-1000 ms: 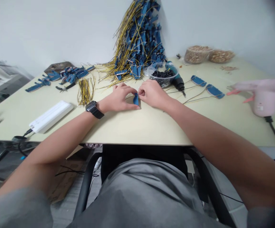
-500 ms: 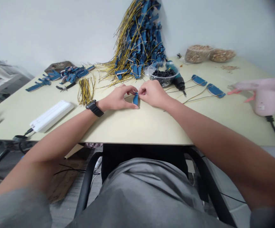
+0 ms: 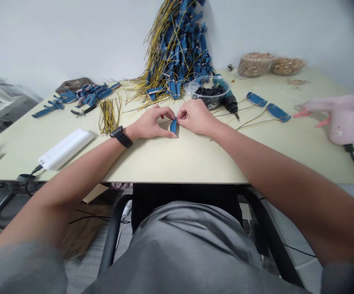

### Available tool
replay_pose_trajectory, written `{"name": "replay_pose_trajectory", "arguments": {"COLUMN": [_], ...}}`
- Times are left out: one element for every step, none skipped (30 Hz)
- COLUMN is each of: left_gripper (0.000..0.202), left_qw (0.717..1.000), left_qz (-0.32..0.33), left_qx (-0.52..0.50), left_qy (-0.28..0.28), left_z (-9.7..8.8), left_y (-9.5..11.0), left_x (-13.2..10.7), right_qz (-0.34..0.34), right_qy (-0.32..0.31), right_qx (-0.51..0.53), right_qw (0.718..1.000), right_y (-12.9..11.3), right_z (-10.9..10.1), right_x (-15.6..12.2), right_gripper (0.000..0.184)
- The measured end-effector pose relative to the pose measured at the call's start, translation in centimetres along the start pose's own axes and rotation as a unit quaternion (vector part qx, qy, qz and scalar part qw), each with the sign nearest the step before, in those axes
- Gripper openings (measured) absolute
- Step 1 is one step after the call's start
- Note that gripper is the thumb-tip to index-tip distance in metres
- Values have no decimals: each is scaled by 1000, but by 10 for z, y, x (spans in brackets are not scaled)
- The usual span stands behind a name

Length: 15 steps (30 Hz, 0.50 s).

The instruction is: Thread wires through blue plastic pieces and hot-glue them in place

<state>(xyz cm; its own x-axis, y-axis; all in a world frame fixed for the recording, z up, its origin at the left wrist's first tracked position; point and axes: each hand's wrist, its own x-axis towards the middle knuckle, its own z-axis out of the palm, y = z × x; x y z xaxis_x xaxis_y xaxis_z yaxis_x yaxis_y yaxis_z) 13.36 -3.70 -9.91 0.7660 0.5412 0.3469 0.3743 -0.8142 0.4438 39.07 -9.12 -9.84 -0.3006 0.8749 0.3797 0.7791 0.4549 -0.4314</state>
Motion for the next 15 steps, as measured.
{"name": "replay_pose_trajectory", "arguments": {"left_gripper": [104,104,104,104,104,104,104,105,105,106,107,111,116,123,131], "left_qw": [1000,1000,1000,1000,1000,1000,1000,1000,1000,1000,1000,1000,1000,1000,1000], "left_qz": [-2,-5,-7,-8,-8,-8,-8,-9,-9,-9,-10,-13,-18,-24,-30], "left_qx": [1,3,4,5,6,6,6,6,8,7,5,2,-1,-3,-2], "left_qy": [1,1,2,3,3,2,0,-2,-3,-5,-5,-4,-1,3,7], "left_z": [0,0,0,0,0,0,-1,-1,0,0,2,3,5,5,5], "left_y": [-1,-2,-2,-3,-3,-4,-4,-4,-4,-5,-6,-7,-8,-9,-11], "left_x": [0,0,0,1,1,1,2,2,2,2,2,1,0,0,-1], "right_qz": [-3,-5,-5,-4,-2,2,6,9,11,12,13,16,20,23,25], "right_qy": [1,1,2,2,1,1,-1,-2,-4,-6,-8,-10,-14,-16,-18], "right_qx": [1,2,2,2,3,4,5,7,8,9,10,11,11,13,14], "right_qw": [1000,1000,1000,1000,1000,1000,1000,1000,1000,1000,1000,1000,1000,1000,999], "right_y": [0,1,1,0,0,0,-1,-1,-2,-2,-2,-1,-1,0,2], "right_z": [0,0,1,1,1,1,0,0,-1,-3,-4,-6,-7,-9,-10], "right_x": [0,0,0,0,0,1,1,1,1,1,0,0,-1,-1,-2], "right_gripper": [22,22,22,22,23,24,25,26,26,26,25,23,22,21,21]}}
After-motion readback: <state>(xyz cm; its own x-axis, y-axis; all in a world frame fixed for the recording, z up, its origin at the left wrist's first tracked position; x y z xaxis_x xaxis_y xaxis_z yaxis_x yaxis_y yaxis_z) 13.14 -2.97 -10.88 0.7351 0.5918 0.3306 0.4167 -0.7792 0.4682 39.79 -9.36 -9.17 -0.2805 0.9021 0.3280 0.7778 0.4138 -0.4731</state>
